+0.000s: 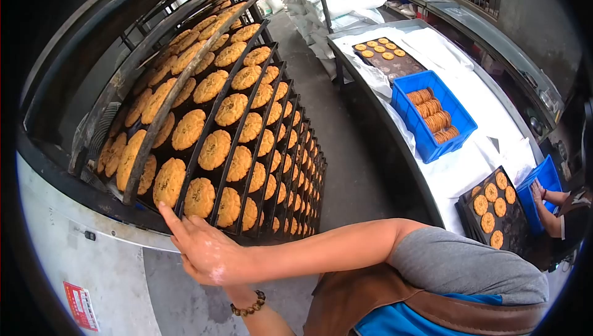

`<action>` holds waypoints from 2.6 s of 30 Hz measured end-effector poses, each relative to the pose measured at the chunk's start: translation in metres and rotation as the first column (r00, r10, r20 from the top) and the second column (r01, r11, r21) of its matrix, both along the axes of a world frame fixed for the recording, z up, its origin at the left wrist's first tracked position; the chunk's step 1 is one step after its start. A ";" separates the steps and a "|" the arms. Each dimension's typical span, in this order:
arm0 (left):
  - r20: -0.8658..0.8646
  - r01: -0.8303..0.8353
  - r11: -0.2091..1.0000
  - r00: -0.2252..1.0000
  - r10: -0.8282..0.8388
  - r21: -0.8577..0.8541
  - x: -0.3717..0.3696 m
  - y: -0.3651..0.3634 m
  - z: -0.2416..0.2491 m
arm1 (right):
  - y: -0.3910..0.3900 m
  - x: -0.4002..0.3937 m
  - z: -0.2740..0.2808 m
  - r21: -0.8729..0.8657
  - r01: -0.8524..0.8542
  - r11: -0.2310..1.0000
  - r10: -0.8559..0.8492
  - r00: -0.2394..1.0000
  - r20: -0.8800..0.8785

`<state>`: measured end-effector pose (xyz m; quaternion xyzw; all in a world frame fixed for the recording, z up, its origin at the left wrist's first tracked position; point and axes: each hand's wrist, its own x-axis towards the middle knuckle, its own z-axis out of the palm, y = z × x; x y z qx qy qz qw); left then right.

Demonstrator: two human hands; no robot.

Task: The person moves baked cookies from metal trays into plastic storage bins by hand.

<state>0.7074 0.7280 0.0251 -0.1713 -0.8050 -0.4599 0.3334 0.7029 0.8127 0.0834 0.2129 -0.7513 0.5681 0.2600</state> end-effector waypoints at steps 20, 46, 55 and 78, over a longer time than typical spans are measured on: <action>0.086 -0.042 0.837 0.996 -0.007 0.545 -0.076 0.006 0.038 | 0.205 -0.089 -0.016 -0.826 0.027 0.563 0.519 0.766 0.379; 0.030 -0.086 0.806 0.996 0.085 0.586 -0.084 -0.001 0.017 | 0.191 -0.243 0.266 -0.911 -0.398 0.109 0.798 0.582 -0.158; 0.006 -0.163 0.845 0.983 0.186 0.509 -0.080 0.002 0.025 | 0.208 -0.209 0.326 -0.930 -0.303 0.207 0.742 0.669 -0.052; -0.053 -0.153 0.905 0.981 0.189 0.396 -0.066 -0.003 0.034 | 0.338 0.149 0.329 -0.890 -0.330 0.314 0.526 0.841 -0.126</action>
